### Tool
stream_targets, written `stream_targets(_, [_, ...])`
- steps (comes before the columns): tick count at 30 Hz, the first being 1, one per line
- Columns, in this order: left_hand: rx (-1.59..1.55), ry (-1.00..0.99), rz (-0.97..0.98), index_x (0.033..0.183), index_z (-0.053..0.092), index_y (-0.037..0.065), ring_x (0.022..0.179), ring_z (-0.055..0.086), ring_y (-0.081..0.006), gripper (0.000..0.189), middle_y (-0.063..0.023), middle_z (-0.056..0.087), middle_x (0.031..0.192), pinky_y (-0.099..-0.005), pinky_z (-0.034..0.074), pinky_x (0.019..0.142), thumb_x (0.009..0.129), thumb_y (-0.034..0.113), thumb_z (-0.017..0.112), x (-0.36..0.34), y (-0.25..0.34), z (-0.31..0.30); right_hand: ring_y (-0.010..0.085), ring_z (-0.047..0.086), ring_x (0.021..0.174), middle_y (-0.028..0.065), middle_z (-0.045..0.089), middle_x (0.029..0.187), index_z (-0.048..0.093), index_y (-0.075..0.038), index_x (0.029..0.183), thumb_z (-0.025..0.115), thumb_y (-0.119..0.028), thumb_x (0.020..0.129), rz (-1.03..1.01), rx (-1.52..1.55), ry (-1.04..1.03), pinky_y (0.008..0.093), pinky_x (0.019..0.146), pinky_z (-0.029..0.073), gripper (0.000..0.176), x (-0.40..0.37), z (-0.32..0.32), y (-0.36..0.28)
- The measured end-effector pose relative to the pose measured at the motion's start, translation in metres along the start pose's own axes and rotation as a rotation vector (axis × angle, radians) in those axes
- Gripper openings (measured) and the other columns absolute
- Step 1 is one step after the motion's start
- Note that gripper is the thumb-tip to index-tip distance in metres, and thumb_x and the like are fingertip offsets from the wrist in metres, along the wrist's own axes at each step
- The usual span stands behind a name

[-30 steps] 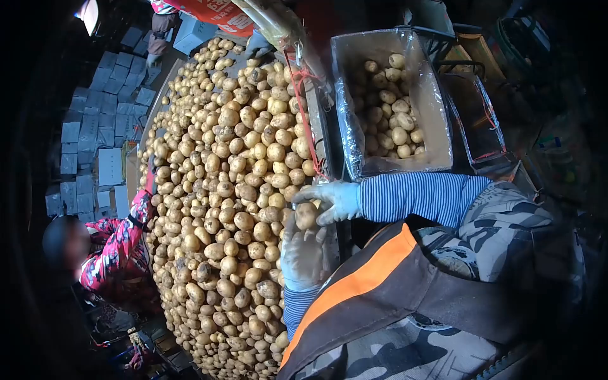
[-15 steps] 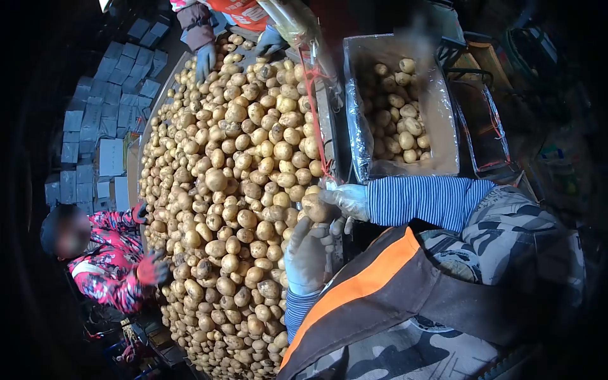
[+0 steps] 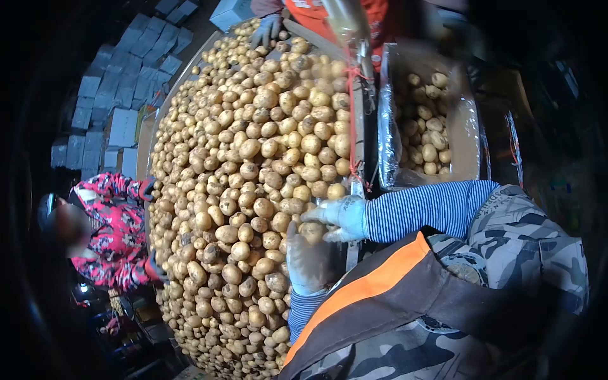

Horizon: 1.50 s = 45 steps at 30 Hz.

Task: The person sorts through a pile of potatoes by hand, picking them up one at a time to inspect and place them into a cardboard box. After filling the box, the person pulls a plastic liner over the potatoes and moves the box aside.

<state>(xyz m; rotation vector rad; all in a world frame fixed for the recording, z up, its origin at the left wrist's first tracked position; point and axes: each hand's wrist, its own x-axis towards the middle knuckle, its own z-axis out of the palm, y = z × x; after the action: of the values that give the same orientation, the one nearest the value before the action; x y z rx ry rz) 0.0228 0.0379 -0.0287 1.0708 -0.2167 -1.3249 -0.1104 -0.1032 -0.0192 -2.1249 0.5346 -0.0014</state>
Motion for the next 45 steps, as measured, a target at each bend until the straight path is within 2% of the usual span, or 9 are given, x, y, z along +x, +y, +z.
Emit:
stream_targets(7, [-0.122,-0.011,0.331,0.147,0.023,0.008,0.122,0.048,-0.0296,0.065,-0.015,0.04,0.142,-0.0469,0.041,0.1,0.092,0.017,0.057,-0.004,0.018,-0.01,0.0312,0.062,0.092,0.0136,0.059,0.102,0.05,-0.016,0.129,0.071,-0.022,0.075,-0.208,-0.102,0.227,0.0432,0.079,0.05,0.059,0.08,-0.033,0.02])
stream_targets(12, [-0.131,0.15,0.187,0.137,0.037,0.001,0.113,0.057,-0.033,0.048,-0.015,0.049,0.131,-0.0506,0.046,0.096,0.094,0.013,0.054,-0.015,0.014,0.0,0.0303,0.049,0.119,0.0117,0.042,0.135,0.04,-0.018,0.137,0.072,-0.026,0.077,-0.08,-0.309,0.414,0.0422,0.097,0.045,0.068,0.187,-0.067,0.015])
stream_targets(16, [-0.08,0.12,0.126,0.136,0.038,-0.001,0.115,0.055,-0.0343,0.045,-0.0163,0.051,0.129,-0.0455,0.048,0.095,0.095,0.013,0.051,-0.015,0.014,-0.002,0.0285,0.046,0.124,0.0097,0.042,0.14,0.041,-0.021,0.139,0.073,-0.022,0.078,0.104,-0.643,0.089,0.0409,0.1,0.043,0.069,0.239,-0.065,0.016])
stream_targets(19, [-0.093,0.128,0.073,0.135,0.039,-0.001,0.115,0.055,-0.0339,0.044,-0.0164,0.051,0.129,-0.0435,0.048,0.094,0.095,0.014,0.052,-0.015,0.017,-0.003,0.0264,0.052,0.119,0.0094,0.052,0.132,0.045,-0.018,0.137,0.072,-0.024,0.08,0.051,0.257,0.105,0.0381,0.098,0.044,0.063,0.233,-0.071,0.043])
stream_targets(20, [-0.067,0.125,0.066,0.135,0.04,-0.001,0.115,0.055,-0.0336,0.044,-0.0163,0.051,0.129,-0.0432,0.049,0.094,0.095,0.014,0.052,-0.015,0.016,-0.006,0.027,0.056,0.113,0.0106,0.056,0.127,0.047,-0.014,0.136,0.07,-0.02,0.08,-0.237,0.514,0.206,0.0368,0.097,0.045,0.06,0.216,-0.071,0.046])
stream_targets(25, [0.344,-0.066,0.113,0.133,0.043,-0.001,0.11,0.058,-0.0283,0.043,-0.0158,0.054,0.126,-0.0388,0.05,0.09,0.095,0.016,0.054,0.006,-0.009,-0.019,0.0338,0.056,0.113,0.0146,0.048,0.133,0.039,-0.017,0.14,0.068,-0.037,0.085,-0.206,1.904,-0.395,0.0529,0.076,0.058,0.065,0.084,-0.063,0.075])
stream_targets(27, [0.609,-0.128,0.279,0.133,0.043,-0.001,0.107,0.059,-0.0267,0.043,-0.0162,0.055,0.125,-0.038,0.051,0.088,0.095,0.016,0.054,0.006,-0.011,0.002,0.0431,0.052,0.117,0.014,0.043,0.139,0.04,-0.02,0.139,0.065,-0.04,0.086,-0.197,2.123,-0.341,0.0574,0.077,0.056,0.062,0.039,-0.052,0.089])
stream_targets(30, [-0.093,0.002,-0.097,0.133,0.043,-0.002,0.102,0.061,-0.024,0.043,-0.0175,0.056,0.124,-0.0354,0.052,0.085,0.095,0.014,0.054,0.005,-0.013,0.026,0.0449,0.048,0.12,0.0141,0.045,0.138,0.043,-0.019,0.138,0.06,-0.049,0.086,-0.101,2.185,-0.178,0.056,0.079,0.056,0.062,-0.015,-0.034,0.105])
stream_targets(45, [0.058,-0.174,-0.279,0.132,0.044,0.0,0.102,0.059,-0.027,0.042,-0.0146,0.054,0.124,-0.0399,0.05,0.087,0.094,0.016,0.054,0.02,-0.049,0.064,0.0325,0.061,0.107,0.0142,0.056,0.12,0.049,-0.007,0.128,0.065,-0.039,0.086,0.043,1.852,0.505,0.0364,0.061,0.061,0.055,-0.126,-0.006,0.132])
